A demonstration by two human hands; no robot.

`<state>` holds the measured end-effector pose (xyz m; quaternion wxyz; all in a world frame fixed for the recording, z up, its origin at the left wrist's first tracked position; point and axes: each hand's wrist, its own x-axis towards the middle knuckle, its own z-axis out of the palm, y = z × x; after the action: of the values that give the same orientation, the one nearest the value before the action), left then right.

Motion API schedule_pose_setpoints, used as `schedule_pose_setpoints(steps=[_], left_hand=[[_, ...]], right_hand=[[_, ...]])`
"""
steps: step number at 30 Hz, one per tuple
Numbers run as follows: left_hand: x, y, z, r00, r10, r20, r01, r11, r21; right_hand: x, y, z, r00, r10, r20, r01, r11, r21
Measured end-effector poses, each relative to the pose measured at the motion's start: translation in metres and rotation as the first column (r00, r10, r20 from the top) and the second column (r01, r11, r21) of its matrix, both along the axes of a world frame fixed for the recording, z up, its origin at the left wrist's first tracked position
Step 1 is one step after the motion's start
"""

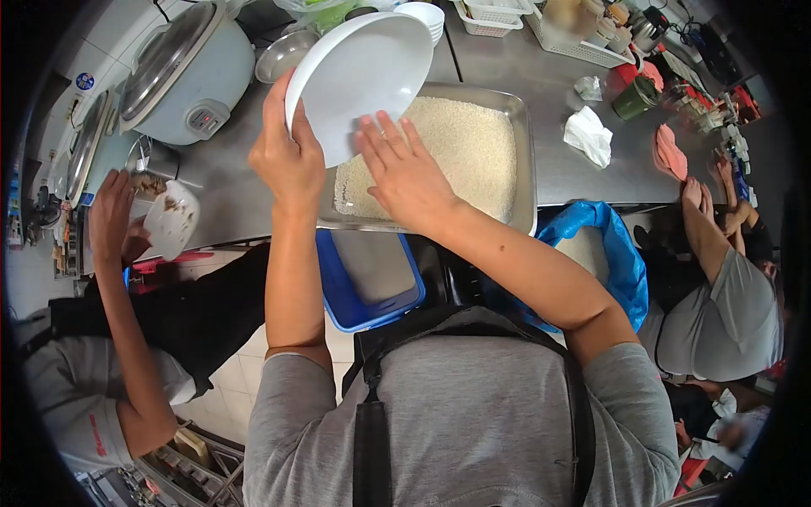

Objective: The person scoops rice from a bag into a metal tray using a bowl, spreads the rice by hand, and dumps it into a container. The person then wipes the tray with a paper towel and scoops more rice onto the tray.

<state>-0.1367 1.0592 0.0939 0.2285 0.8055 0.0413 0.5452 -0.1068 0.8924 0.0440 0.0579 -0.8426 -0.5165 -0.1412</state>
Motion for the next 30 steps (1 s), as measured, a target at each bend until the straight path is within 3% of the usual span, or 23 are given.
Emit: schedule_pose_setpoints(steps=[1, 4, 7, 10, 13, 16, 19, 22, 23, 25, 28, 30], left_hand=[[0.001, -0.001, 0.0, 1.0, -0.007, 0.012, 0.007, 1.0, 0.006], [-0.001, -0.001, 0.0, 1.0, -0.018, 0.025, 0.018, 1.0, 0.023], [-0.01, 0.001, 0.0, 0.998, -0.003, -0.065, 0.0, 0.999, -0.053], [-0.015, 0.003, -0.004, 0.994, -0.016, -0.11, -0.002, 0.987, -0.158], [-0.015, 0.003, -0.009, 0.997, -0.015, -0.07, 0.004, 0.988, -0.157], [-0.017, -0.002, -0.007, 0.996, -0.074, -0.047, 0.063, 0.977, -0.203], [-0.02, -0.006, -0.003, 0.992, -0.101, -0.072, 0.083, 0.972, -0.219], [-0.016, -0.005, -0.006, 0.996, -0.056, -0.069, 0.046, 0.988, -0.148], [-0.011, -0.004, -0.008, 0.998, -0.043, -0.053, 0.037, 0.993, -0.115], [-0.005, -0.006, -0.012, 0.994, -0.053, -0.094, 0.03, 0.972, -0.234], [0.011, -0.015, -0.02, 0.987, -0.1, -0.127, 0.049, 0.936, -0.35], [0.029, -0.02, -0.023, 0.975, -0.192, -0.11, 0.118, 0.872, -0.476]], right_hand=[[0.001, 0.002, 0.0, 0.998, 0.062, 0.011, -0.062, 0.996, 0.063], [0.002, 0.002, -0.013, 0.999, 0.03, 0.014, -0.031, 0.999, 0.036], [-0.002, -0.009, -0.015, 0.997, -0.075, 0.024, 0.078, 0.978, -0.196], [-0.004, -0.016, -0.013, 0.991, -0.04, -0.13, 0.017, 0.985, -0.172], [-0.005, -0.013, -0.012, 0.995, 0.083, -0.05, -0.078, 0.993, 0.09], [-0.004, -0.013, -0.006, 0.998, 0.053, 0.045, -0.06, 0.986, 0.154], [-0.002, -0.02, -0.001, 0.998, 0.035, 0.043, -0.038, 0.998, 0.056], [-0.006, -0.034, 0.038, 0.962, 0.047, -0.271, -0.11, 0.969, -0.223], [-0.006, -0.039, 0.038, 0.966, 0.058, -0.252, -0.101, 0.982, -0.161], [-0.007, -0.052, 0.038, 0.975, 0.062, -0.212, -0.071, 0.997, -0.036], [-0.02, -0.065, 0.061, 0.932, 0.104, -0.348, 0.015, 0.946, 0.323], [-0.038, -0.078, 0.103, 0.794, 0.339, -0.505, 0.0, 0.831, 0.557]])
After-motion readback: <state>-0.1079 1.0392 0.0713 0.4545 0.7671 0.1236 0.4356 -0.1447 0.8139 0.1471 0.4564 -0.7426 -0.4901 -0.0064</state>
